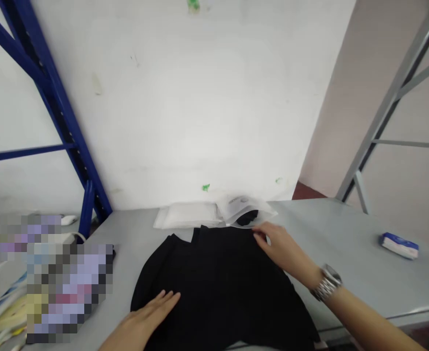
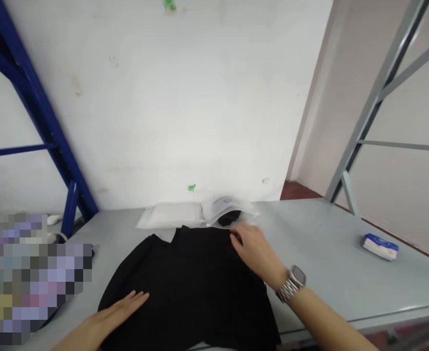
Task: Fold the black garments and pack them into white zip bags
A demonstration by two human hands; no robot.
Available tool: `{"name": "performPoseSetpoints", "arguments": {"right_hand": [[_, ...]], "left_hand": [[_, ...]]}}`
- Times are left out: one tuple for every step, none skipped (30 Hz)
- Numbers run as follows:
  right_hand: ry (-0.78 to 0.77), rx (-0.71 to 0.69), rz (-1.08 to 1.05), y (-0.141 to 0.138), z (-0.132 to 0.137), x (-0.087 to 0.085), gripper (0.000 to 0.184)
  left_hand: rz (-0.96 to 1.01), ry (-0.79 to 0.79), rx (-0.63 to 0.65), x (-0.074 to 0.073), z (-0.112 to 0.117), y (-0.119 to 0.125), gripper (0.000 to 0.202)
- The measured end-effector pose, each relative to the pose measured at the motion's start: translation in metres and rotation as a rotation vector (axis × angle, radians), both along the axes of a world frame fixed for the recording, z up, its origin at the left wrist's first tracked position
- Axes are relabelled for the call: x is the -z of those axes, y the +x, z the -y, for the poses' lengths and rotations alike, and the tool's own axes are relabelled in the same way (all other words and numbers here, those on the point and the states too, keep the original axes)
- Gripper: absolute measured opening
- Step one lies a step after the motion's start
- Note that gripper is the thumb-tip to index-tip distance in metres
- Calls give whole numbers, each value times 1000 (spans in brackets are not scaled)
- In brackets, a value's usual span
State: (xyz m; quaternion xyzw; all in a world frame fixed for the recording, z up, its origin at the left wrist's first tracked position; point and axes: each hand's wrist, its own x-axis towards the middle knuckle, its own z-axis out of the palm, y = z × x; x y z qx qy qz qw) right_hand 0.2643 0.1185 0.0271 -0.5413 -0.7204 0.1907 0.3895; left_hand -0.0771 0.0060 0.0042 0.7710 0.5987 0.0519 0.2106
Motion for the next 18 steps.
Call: {"name": "performPoseSetpoints", "arguments": {"right_hand": [[-26,-110,142,1,21,-2,19],[-80,-234,247,2,42,-3,21],[-149,-347,328,3,60,-4,24],[-206,-426,395,4,76,-5,34],[-249,-467,449,6,89,-4,48],[-277,-483,495,7,99,-2,60],[-290,-477,532,9,107,0,68],[-290,-457,557,12,111,4,69],[-281,-431,568,15,114,7,65],[-265,-405,570,18,115,11,59],[-244,-380,565,21,115,14,53],[-221,-359,560,25,115,15,47],[-199,-338,560,27,116,16,42],[-186,-324,565,29,116,16,38],[-185,-320,573,30,117,16,36],[-190,-323,577,31,118,15,33],[-198,-330,571,31,119,15,30],[-205,-337,553,31,120,15,25]], "left_hand": [[27,33,12,2,0,-7,73],[59,85,23,4,-1,-13,66],[94,153,32,7,-2,-19,55],[131,226,48,8,-3,-24,41],[169,297,68,8,-4,-27,28],[200,356,89,7,-6,-30,18],[223,398,103,4,-7,-31,14],[238,415,110,0,-8,-31,14],[245,412,107,-5,-9,-30,16],[245,398,94,-12,-11,-29,18],[242,377,77,-19,-12,-27,21],[236,356,61,-26,-14,-25,23],[229,344,46,-33,-15,-23,25],[222,342,31,-38,-17,-22,26],[217,349,13,-42,-19,-21,27],[217,361,-10,-44,-21,-22,29],[220,372,-39,-45,-23,-23,30],[225,382,-71,-44,-25,-24,32]]}}
